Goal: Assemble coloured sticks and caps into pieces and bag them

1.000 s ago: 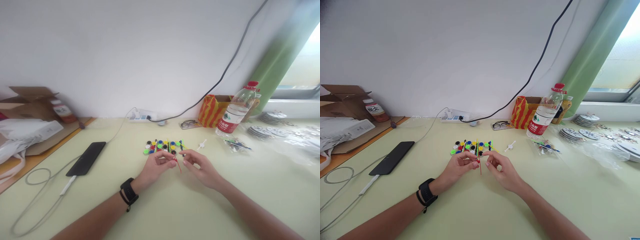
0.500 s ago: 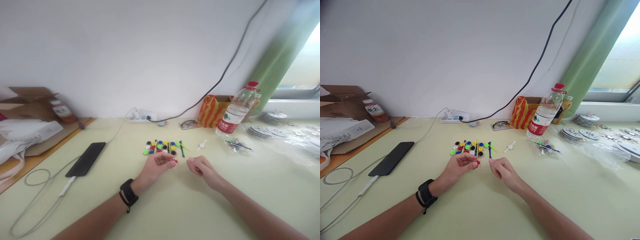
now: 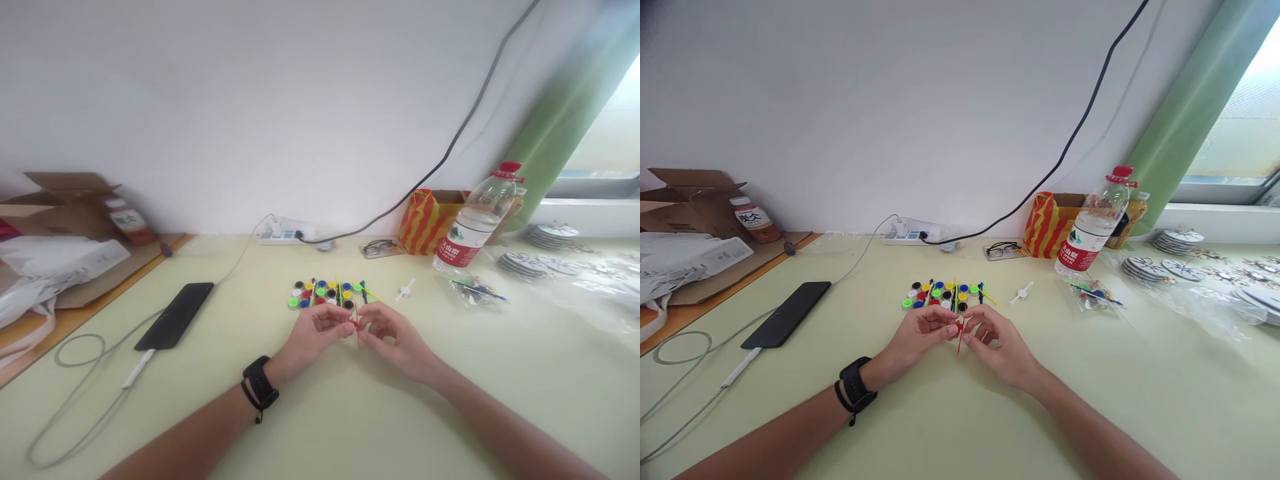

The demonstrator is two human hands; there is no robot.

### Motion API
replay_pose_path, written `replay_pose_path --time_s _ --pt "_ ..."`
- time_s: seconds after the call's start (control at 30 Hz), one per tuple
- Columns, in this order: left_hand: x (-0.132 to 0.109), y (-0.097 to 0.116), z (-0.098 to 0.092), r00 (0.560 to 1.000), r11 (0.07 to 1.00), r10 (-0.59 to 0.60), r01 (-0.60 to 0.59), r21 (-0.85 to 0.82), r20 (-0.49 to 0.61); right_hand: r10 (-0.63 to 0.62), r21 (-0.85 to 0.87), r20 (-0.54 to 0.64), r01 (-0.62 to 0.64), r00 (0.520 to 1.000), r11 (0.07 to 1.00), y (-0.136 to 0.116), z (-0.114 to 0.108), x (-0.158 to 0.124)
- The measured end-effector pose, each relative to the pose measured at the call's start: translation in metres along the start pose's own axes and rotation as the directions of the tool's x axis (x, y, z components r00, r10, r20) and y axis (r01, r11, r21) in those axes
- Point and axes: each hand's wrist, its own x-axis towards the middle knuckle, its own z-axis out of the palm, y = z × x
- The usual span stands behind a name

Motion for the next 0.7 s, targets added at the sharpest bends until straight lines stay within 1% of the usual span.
replay_pose_path --time_s 0.1,0.2,0.23,0.27,0.37,0.4,0.43,0.5,0.57,0.63,0.7 --pt "0.000 -0.001 -0.001 1.000 1.000 -0.005 0.004 -0.025 -0.020 -0.023 -0.036 -0.041 0.022 0.999 0.999 0.004 0.001 -0.002" --pt "0.000 -0.001 -0.001 1.000 0.999 -0.015 0.014 -0.034 -0.024 -0.034 -0.053 -0.133 0.027 0.990 0.998 0.006 0.002 -0.004" --pt "0.000 0.000 -0.001 0.999 0.999 -0.017 0.016 -0.034 -0.027 -0.036 -0.060 -0.142 0.028 0.989 0.998 0.006 0.001 -0.004" --pt "0.000 0.000 0.000 0.999 0.999 -0.017 0.016 -0.033 -0.032 -0.031 -0.061 -0.119 0.024 0.992 0.998 0.005 -0.001 -0.004" --pt "0.000 0.000 0.000 0.999 0.999 -0.017 0.016 -0.029 -0.045 0.018 -0.013 0.029 -0.017 0.999 1.000 -0.001 -0.008 -0.002" --pt "0.000 0.000 0.000 0.999 0.999 -0.017 0.016 -0.028 -0.044 0.034 0.009 0.057 -0.035 0.998 0.999 -0.003 -0.010 -0.001" --pt "0.000 0.000 0.000 0.999 0.999 -0.017 0.016 -0.029 -0.040 0.048 0.030 0.054 -0.049 0.997 0.998 -0.005 -0.011 -0.001" --pt "0.000 0.000 -0.001 0.999 0.999 -0.015 0.014 -0.030 -0.028 0.065 0.064 0.001 -0.065 0.998 0.996 -0.008 -0.012 0.001" --pt "0.000 -0.001 -0.001 1.000 0.999 -0.013 0.013 -0.029 -0.025 0.079 0.104 -0.029 -0.075 0.996 0.992 -0.008 -0.010 0.001" --pt "0.000 0.000 -0.001 1.000 1.000 -0.015 0.014 -0.024 -0.024 0.074 0.128 -0.038 -0.068 0.997 0.989 -0.006 -0.007 0.002" --pt "0.000 0.001 0.000 1.000 1.000 -0.022 0.021 -0.018 -0.019 0.058 0.114 -0.038 -0.054 0.998 0.992 -0.005 -0.004 0.002"
